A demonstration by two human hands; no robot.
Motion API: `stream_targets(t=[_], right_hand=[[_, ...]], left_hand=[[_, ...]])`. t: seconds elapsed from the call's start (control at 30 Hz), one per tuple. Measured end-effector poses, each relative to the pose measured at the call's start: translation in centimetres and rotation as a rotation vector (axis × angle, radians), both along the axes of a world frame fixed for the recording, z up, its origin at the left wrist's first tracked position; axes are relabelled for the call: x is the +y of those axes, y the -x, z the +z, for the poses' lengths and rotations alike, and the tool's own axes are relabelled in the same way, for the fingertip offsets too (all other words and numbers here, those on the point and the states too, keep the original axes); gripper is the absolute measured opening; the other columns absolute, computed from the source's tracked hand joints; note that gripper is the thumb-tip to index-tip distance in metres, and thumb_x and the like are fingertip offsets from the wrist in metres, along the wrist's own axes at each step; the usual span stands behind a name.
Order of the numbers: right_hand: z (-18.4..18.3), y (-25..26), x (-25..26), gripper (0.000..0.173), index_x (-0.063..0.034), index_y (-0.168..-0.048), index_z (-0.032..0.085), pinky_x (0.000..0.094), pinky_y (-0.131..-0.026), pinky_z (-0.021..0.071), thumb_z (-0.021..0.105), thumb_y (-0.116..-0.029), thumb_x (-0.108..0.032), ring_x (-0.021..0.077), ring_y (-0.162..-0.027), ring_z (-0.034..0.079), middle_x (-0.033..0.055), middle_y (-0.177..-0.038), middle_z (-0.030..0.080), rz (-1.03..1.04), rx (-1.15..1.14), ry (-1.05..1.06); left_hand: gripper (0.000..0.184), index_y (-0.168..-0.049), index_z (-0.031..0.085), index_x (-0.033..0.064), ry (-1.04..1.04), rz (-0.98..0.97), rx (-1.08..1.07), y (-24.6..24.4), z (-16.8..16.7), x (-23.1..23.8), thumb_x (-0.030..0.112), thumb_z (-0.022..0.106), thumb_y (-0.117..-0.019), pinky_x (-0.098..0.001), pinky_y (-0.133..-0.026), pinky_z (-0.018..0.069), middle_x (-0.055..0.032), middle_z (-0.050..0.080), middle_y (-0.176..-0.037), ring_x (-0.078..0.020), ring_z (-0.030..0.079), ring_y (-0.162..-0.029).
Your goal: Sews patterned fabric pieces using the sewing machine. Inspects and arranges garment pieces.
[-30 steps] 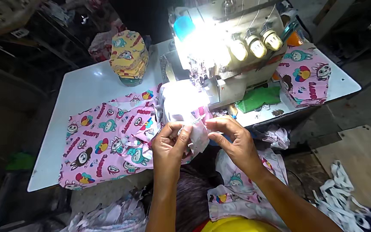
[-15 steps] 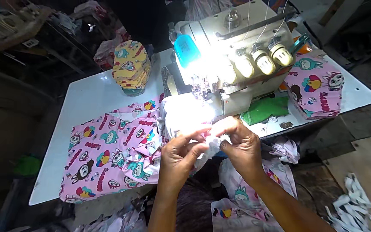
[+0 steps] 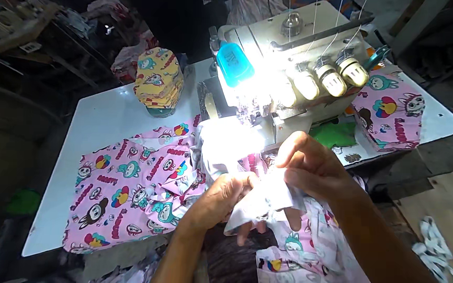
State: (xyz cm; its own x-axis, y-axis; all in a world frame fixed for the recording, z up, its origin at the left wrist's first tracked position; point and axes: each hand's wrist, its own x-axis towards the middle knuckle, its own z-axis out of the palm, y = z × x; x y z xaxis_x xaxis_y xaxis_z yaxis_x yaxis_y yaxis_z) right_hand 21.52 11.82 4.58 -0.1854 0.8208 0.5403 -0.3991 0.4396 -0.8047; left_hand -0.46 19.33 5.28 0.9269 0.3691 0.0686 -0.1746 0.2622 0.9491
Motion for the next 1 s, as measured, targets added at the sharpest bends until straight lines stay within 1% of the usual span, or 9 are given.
stream_targets(t=[0.03, 0.1, 0.2, 0.33, 0.4, 0.5, 0.6, 0.77, 1.0], right_hand=[[0.0, -0.5, 0.3, 0.016, -0.0158, -0.12, 0.059, 0.0156, -0.068, 0.059, 0.056, -0.1045, -0.014, -0.001, -0.079, 0.069, -0.0051, -0.096, 0.072, 0.028, -0.004, -0.01], [-0.2, -1.3, 0.9, 0.013, -0.0127, -0.116, 0.064, 0.0172, -0.072, 0.0594, 0.059, -0.1037, -0.013, 0.0004, -0.084, 0.069, -0.0041, -0.1, 0.072, 0.056, -0.029, -0.026], [-0.3, -2.0, 1.3, 0.012, -0.0081, -0.111, 0.068, 0.0179, -0.079, 0.0587, 0.063, -0.0999, -0.007, 0.0009, -0.091, 0.069, -0.0035, -0.101, 0.073, 0.03, -0.084, -0.008], [-0.3, -2.5, 1.4, 0.014, -0.0052, -0.109, 0.069, 0.0179, -0.082, 0.0585, 0.063, -0.0971, 0.0, 0.0013, -0.092, 0.069, -0.0026, -0.1, 0.073, 0.015, -0.123, 0.037], [-0.3, -2.5, 1.4, 0.015, -0.0047, -0.108, 0.069, 0.0175, -0.08, 0.0586, 0.062, -0.0967, 0.002, 0.0015, -0.09, 0.069, -0.0017, -0.099, 0.073, 0.007, -0.13, 0.067], [-0.6, -2.5, 1.6, 0.015, -0.0036, -0.107, 0.069, 0.0174, -0.079, 0.0588, 0.062, -0.0958, 0.004, 0.0013, -0.088, 0.069, -0.002, -0.098, 0.073, 0.004, -0.136, 0.068], [-0.7, -2.4, 1.6, 0.013, -0.0024, -0.106, 0.069, 0.0178, -0.077, 0.0593, 0.063, -0.096, 0.002, 0.0015, -0.085, 0.069, -0.0021, -0.095, 0.073, 0.019, -0.131, 0.066], [-0.9, -2.8, 1.6, 0.012, -0.0031, -0.107, 0.07, 0.0178, -0.078, 0.0591, 0.063, -0.0977, 0.0, 0.0014, -0.087, 0.069, -0.0029, -0.096, 0.073, 0.039, -0.132, 0.069], [-0.9, -3.3, 1.7, 0.013, -0.004, -0.108, 0.07, 0.0177, -0.082, 0.0586, 0.062, -0.0986, -0.001, 0.0006, -0.091, 0.07, -0.0039, -0.099, 0.074, 0.069, -0.154, 0.063]], left_hand=[[0.042, -0.104, 0.073, 0.0264, -0.037, 0.019, 0.058, 0.3, 0.3, 0.5, 0.059, 0.047, -0.1005, -0.0124, -0.06, 0.0541, 0.0149, 0.071, -0.085, 0.0073, 0.065, -0.07], [0.026, -0.1, 0.074, 0.0268, -0.175, 0.093, 0.121, 0.9, 0.9, 1.6, 0.046, 0.056, -0.102, -0.0117, -0.069, 0.0554, 0.0155, 0.072, -0.088, 0.0078, 0.066, -0.079], [0.008, -0.098, 0.072, 0.0255, -0.254, 0.178, 0.165, 1.5, 2.1, 2.9, 0.033, 0.072, -0.0947, -0.0124, -0.07, 0.0551, 0.0128, 0.07, -0.083, 0.0058, 0.066, -0.076], [0.03, -0.117, 0.063, 0.0208, -0.311, 0.155, 0.217, 1.5, 3.5, 4.0, 0.007, 0.07, -0.0914, -0.0115, -0.069, 0.0554, 0.0085, 0.072, -0.085, 0.0035, 0.067, -0.074], [0.031, -0.118, 0.064, 0.0193, -0.365, 0.143, 0.238, 1.4, 3.8, 4.3, 0.006, 0.07, -0.0907, -0.0117, -0.068, 0.0554, 0.0079, 0.072, -0.086, 0.0026, 0.067, -0.073], [0.017, -0.106, 0.07, 0.019, -0.435, 0.074, 0.214, 1.2, 3.9, 4.6, 0.011, 0.069, -0.0917, -0.0125, -0.07, 0.056, 0.0091, 0.073, -0.092, 0.0026, 0.067, -0.079], [0.013, -0.109, 0.072, 0.0185, -0.42, -0.049, 0.146, 1.0, 3.8, 4.5, 0.016, 0.068, -0.0965, -0.0126, -0.076, 0.0564, 0.0102, 0.074, -0.1, 0.0034, 0.068, -0.087], [0.016, -0.1, 0.074, 0.0174, -0.474, -0.087, 0.157, 1.5, 3.8, 4.6, 0.011, 0.06, -0.0988, -0.0098, -0.073, 0.054, 0.0113, 0.074, -0.095, 0.0066, 0.066, -0.084], [0.014, -0.101, 0.074, 0.0165, -0.531, -0.043, 0.186, 1.5, 4.5, 4.7, 0.013, 0.06, -0.0982, -0.0104, -0.073, 0.0548, 0.0093, 0.075, -0.097, 0.0046, 0.068, -0.084]])
